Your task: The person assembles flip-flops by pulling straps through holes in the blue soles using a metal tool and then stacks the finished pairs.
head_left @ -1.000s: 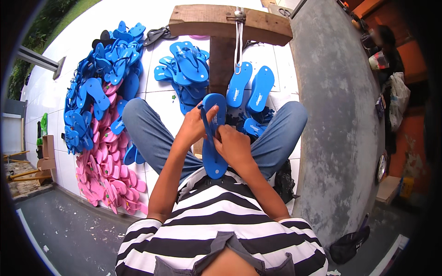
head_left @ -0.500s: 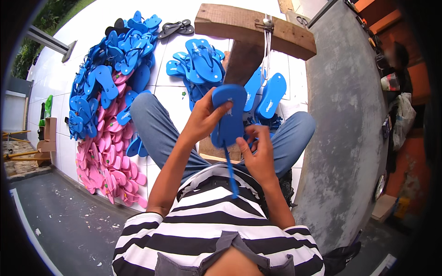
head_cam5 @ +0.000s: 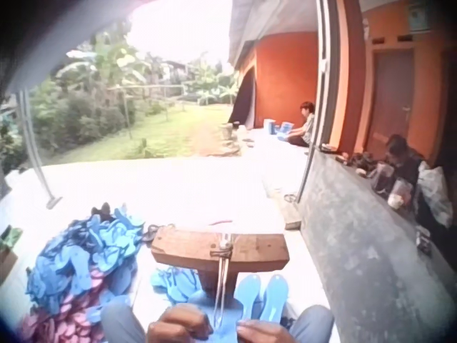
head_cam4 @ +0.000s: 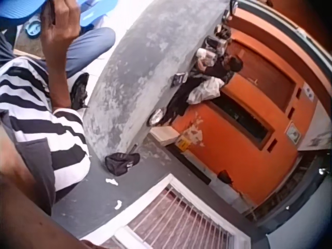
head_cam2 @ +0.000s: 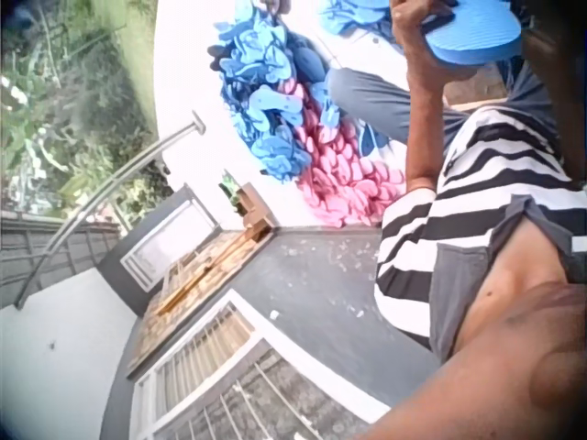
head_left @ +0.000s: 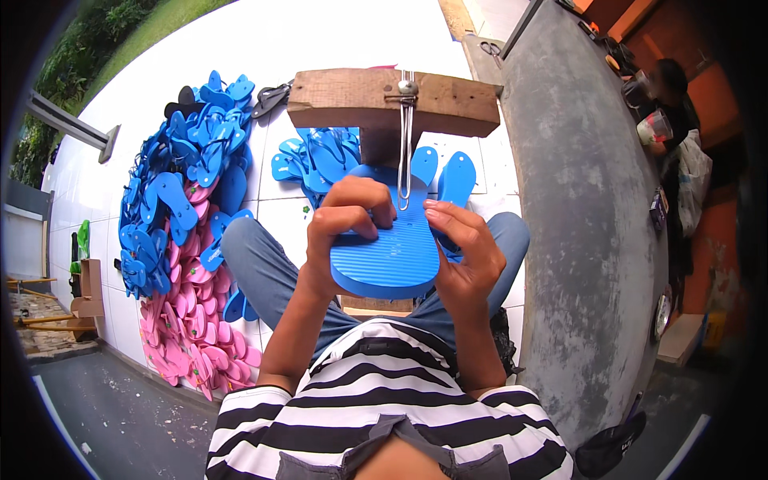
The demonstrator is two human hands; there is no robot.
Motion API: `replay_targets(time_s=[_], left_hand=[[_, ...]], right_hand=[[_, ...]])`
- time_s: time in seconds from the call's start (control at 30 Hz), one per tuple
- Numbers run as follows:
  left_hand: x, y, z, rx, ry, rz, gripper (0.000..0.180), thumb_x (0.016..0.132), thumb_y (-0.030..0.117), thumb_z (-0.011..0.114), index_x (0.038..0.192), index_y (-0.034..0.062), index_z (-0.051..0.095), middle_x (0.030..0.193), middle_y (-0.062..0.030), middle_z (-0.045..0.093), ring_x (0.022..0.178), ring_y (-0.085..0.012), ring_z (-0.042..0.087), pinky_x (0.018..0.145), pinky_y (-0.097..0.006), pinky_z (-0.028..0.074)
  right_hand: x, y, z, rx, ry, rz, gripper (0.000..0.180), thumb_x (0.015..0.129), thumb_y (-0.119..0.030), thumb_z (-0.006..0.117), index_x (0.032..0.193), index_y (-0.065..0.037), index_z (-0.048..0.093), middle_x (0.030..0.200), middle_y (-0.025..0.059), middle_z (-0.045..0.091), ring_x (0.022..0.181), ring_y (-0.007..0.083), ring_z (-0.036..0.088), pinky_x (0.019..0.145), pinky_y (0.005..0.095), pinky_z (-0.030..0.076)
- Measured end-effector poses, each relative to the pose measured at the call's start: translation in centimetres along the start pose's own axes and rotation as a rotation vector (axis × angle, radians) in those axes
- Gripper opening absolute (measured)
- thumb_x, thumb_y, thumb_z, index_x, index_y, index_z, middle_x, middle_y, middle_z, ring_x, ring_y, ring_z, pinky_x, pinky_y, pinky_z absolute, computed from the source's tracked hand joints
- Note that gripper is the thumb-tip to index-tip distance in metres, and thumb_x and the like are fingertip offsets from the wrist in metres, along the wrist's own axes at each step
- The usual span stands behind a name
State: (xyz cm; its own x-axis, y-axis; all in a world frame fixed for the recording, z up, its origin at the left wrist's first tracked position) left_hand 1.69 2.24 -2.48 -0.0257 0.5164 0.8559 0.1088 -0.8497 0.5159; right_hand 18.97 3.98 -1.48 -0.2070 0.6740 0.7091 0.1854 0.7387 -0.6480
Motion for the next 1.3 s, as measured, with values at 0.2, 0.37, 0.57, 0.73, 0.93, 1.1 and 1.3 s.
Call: replay_targets(time_s=[0.2, 0.37, 0.57, 0.73, 0.93, 1.1, 1.3], left_hand=[[0.7, -0.1, 0.1, -0.019, 0.13, -0.057, 0.048, 0.072, 0.011, 0.083, 0.101, 0.0064, 0.045, 0.096, -0.0148, 0.054, 0.084, -0.024, 0.058, 0.076, -0.034, 0.052], [2.3, 2.1, 1.0, 0.041, 0.259, -0.487, 0.055, 0.079, 0.015, 0.08, 0.119, 0.0028, 0.044, 0.118, -0.0152, 0.044, 0.099, -0.0189, 0.05, 0.086, -0.031, 0.046], [5.2, 0.8, 0.6, 0.68, 0.116, -0.415, 0.052, 0.082, 0.025, 0.078, 0.12, 0.0023, 0.05, 0.149, -0.0261, 0.024, 0.137, -0.0386, 0.025, 0.109, -0.045, 0.026], [6.6, -2.5, 1.2, 1.008, 0.243, -0.279, 0.042, 0.088, 0.019, 0.071, 0.121, 0.003, 0.051, 0.15, -0.022, 0.025, 0.141, -0.0403, 0.021, 0.109, -0.043, 0.025], [-1.6, 0.5, -1.8, 0.573, 0.24, -0.394, 0.025, 0.087, 0.005, 0.065, 0.11, 0.0035, 0.056, 0.113, -0.0132, 0.061, 0.112, -0.0281, 0.055, 0.092, -0.038, 0.043], [-5.9, 2.7, -2.0, 0.777, -0.497, -0.247, 0.03, 0.069, 0.009, 0.07, 0.099, 0.0092, 0.065, 0.105, -0.0049, 0.066, 0.108, -0.0268, 0.059, 0.092, -0.041, 0.045], [-6.6, 4.4, -2.6, 0.929, -0.622, -0.217, 0.039, 0.073, 0.011, 0.073, 0.11, 0.0213, 0.069, 0.109, 0.0, 0.064, 0.114, -0.0207, 0.056, 0.092, -0.039, 0.042]], right_hand=[[0.6, -0.1, 0.8, -0.022, 0.013, 0.015, 0.029, 0.074, 0.001, 0.081, 0.1, -0.005, 0.069, 0.102, 0.0113, 0.069, 0.087, 0.0232, 0.07, 0.071, 0.0313, 0.058], [1.2, -2.0, 0.7, -0.008, -0.02, 0.192, 0.026, 0.077, -0.003, 0.08, 0.1, -0.004, 0.068, 0.096, 0.0109, 0.065, 0.079, 0.0207, 0.068, 0.065, 0.0301, 0.056], [2.8, -1.0, 1.8, 0.076, -0.004, 0.392, 0.019, 0.083, -0.006, 0.076, 0.098, -0.001, 0.065, 0.088, 0.0103, 0.058, 0.072, 0.0188, 0.064, 0.061, 0.0282, 0.054], [4.5, 4.0, 5.1, -0.051, 0.076, 0.442, 0.028, 0.086, -0.024, 0.075, 0.081, -0.002, 0.058, 0.071, 0.0096, 0.057, 0.057, 0.023, 0.056, 0.055, 0.0372, 0.043], [-3.7, 3.3, 6.4, 0.286, -0.212, 0.671, 0.048, 0.086, -0.031, 0.076, 0.114, -0.001, 0.051, 0.094, 0.0099, 0.061, 0.092, 0.0215, 0.061, 0.08, 0.0358, 0.051], [-13.3, 2.6, 9.0, 0.914, -0.645, 0.98, 0.041, 0.094, -0.024, 0.068, 0.121, 0.001, 0.052, 0.097, 0.0091, 0.064, 0.081, 0.0176, 0.063, 0.076, 0.0303, 0.053], [-10.9, 3.3, 1.1, 0.679, -0.479, 1.017, 0.026, 0.095, -0.024, 0.067, 0.101, 0.001, 0.063, 0.079, 0.0027, 0.063, 0.068, 0.0085, 0.06, 0.064, 0.0227, 0.047]])
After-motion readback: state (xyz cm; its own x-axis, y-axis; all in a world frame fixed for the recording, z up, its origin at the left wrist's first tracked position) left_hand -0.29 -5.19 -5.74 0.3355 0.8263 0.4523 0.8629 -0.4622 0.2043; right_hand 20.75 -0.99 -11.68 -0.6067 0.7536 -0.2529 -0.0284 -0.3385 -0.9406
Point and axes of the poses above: each hand's wrist, its own x-axis towards the middle knuckle, its own z-axis out of the palm, y = z × x, the point moved 1 cm from there along x, towards the middle knuckle
